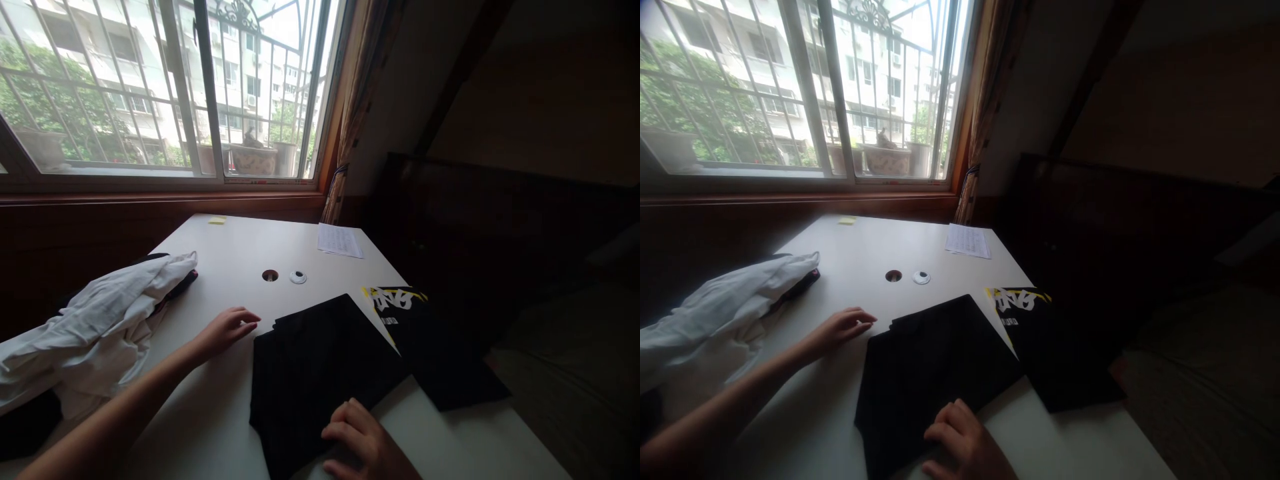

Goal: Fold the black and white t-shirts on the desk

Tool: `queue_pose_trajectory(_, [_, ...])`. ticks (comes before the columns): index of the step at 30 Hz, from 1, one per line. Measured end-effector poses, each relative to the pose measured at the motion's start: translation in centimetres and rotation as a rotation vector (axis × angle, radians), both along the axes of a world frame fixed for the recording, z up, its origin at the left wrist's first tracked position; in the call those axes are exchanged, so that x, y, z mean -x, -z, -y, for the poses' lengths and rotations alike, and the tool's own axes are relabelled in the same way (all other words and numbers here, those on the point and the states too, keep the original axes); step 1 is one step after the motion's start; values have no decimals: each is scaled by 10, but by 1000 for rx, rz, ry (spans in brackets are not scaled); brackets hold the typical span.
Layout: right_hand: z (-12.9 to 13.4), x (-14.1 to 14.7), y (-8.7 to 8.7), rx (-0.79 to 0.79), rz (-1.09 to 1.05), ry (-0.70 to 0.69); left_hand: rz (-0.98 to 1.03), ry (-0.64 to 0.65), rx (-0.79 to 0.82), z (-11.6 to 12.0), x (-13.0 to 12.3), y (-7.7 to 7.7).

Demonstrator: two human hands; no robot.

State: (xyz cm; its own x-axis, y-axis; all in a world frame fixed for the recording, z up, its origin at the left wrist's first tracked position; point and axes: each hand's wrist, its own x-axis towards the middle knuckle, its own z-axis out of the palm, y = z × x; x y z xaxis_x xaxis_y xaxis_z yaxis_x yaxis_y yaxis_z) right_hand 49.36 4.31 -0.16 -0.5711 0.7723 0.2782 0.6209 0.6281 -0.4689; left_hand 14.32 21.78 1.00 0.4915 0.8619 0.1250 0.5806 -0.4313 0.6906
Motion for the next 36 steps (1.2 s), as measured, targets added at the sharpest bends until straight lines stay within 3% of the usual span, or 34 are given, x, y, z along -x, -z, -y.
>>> queue_pose_trajectory(8, [3, 7, -6, -82, -41, 49, -17, -32, 107, -20, -60, -7])
queue_pose_trajectory(14, [6, 12, -1, -186, -85, 88, 10, -106, 226, -27, -80, -10])
queue_pose_trajectory(23, [11, 13, -15, -302, -181, 104, 131, -91, 249, -19, -74, -20])
queue_pose_trajectory(32, [8, 21, 8, -234, -27, 7, 89, -9, 404, -24, -52, -7])
queue_pose_trajectory(36, [7, 18, 12, -213, 3, 14, 4, -2, 372, -25, -46, -9])
